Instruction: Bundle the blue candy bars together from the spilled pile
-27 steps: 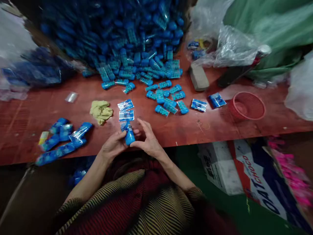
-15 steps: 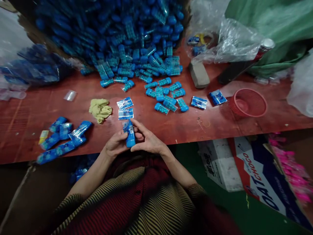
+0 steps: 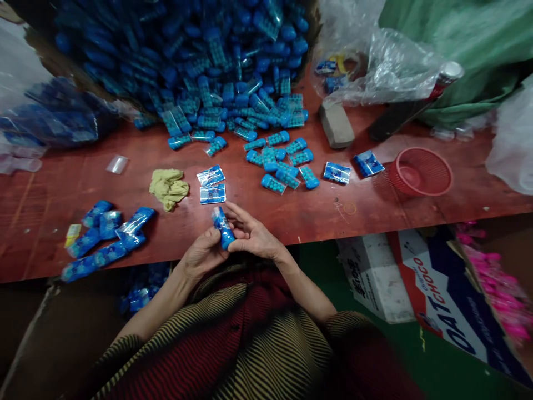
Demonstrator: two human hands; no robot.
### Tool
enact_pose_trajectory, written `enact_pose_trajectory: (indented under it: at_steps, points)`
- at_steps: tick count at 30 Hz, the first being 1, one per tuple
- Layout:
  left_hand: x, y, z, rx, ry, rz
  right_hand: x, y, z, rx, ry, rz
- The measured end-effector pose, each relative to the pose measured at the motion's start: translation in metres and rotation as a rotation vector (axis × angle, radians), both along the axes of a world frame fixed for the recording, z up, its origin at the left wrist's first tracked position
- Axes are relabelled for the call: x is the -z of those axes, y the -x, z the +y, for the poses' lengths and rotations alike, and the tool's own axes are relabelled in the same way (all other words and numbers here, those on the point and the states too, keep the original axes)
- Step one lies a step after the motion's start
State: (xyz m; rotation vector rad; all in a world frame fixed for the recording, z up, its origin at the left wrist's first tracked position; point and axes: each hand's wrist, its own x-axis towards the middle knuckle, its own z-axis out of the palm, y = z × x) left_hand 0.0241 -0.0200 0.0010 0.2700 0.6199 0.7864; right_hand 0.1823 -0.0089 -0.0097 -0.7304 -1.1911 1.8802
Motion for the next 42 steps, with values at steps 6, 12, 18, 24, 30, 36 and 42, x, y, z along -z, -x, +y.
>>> enact_pose_trajectory:
  at_steps: [6,12,18,24,30,36,42]
  points:
    - [-0.003,-0.004,-0.005,-0.049,0.002,-0.001,0.002,0.001,-0.003,0.031,0.002,-0.03]
    - [-0.006,-0.004,-0.004,-0.041,-0.021,-0.015,0.003,0.003,-0.006,0.083,-0.072,-0.055]
    - [-0.009,-0.014,-0.011,-0.159,-0.022,0.05,0.008,0.008,-0.01,0.141,-0.1,-0.07]
    - [-0.011,-0.014,-0.011,-0.152,-0.008,0.058,0.007,0.01,-0.009,0.227,-0.072,-0.099]
    - [-0.009,-0.013,-0.01,-0.178,0.034,0.056,0.002,0.005,-0.004,0.102,-0.033,-0.097]
    - [-0.003,-0.011,-0.008,-0.227,0.016,0.113,0.007,0.012,-0.003,0.14,-0.008,-0.12]
    - [-0.008,-0.009,-0.008,-0.255,-0.014,0.17,0.008,0.018,-0.001,0.077,-0.02,-0.105]
